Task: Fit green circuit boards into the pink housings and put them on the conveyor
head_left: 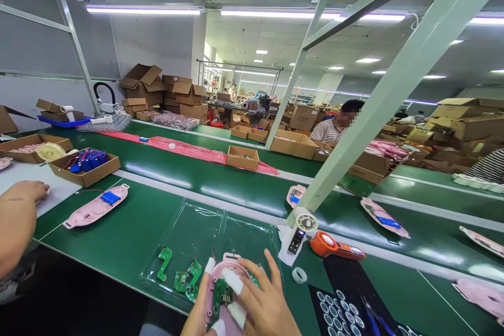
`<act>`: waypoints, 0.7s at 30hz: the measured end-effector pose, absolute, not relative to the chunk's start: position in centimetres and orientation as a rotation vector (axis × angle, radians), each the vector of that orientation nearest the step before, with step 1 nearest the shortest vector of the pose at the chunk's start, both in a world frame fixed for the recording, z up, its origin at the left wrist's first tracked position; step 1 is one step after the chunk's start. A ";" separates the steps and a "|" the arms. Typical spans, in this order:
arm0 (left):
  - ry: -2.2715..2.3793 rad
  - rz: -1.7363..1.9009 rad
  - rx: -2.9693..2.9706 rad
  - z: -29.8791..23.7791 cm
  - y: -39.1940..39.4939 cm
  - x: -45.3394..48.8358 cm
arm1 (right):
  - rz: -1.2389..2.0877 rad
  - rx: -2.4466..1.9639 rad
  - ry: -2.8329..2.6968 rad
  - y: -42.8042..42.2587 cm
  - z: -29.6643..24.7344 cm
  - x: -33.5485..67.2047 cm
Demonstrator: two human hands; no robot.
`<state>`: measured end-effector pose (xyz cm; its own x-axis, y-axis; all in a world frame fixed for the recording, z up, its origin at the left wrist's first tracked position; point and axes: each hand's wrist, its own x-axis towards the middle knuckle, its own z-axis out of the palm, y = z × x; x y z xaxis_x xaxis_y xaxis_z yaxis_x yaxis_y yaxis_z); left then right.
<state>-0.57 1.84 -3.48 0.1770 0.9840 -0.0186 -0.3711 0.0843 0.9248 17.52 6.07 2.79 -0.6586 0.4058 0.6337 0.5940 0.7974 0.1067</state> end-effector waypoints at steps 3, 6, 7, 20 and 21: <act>0.765 1.239 0.864 -4.7 2.2 -0.5 | -0.351 -0.734 -2.343 6.2 2.4 17.2; 0.724 1.269 0.793 -5.6 2.5 -0.4 | -0.223 -0.763 -2.270 6.2 1.7 17.3; 0.746 1.285 0.813 -5.6 2.5 -0.4 | -0.217 -0.764 -2.249 6.2 1.5 17.3; 0.862 1.355 0.981 -1.8 3.0 0.8 | -0.578 -0.782 -2.036 6.0 -3.8 18.7; 0.892 1.361 0.934 -1.7 3.0 0.8 | -0.579 -0.765 -2.042 5.8 -4.1 18.7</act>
<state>0.79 2.96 -1.65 0.0214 0.9996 0.0164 -0.3838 -0.0069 0.9234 18.70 5.81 -4.13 -0.4453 0.3028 0.8426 0.7000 0.7045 0.1167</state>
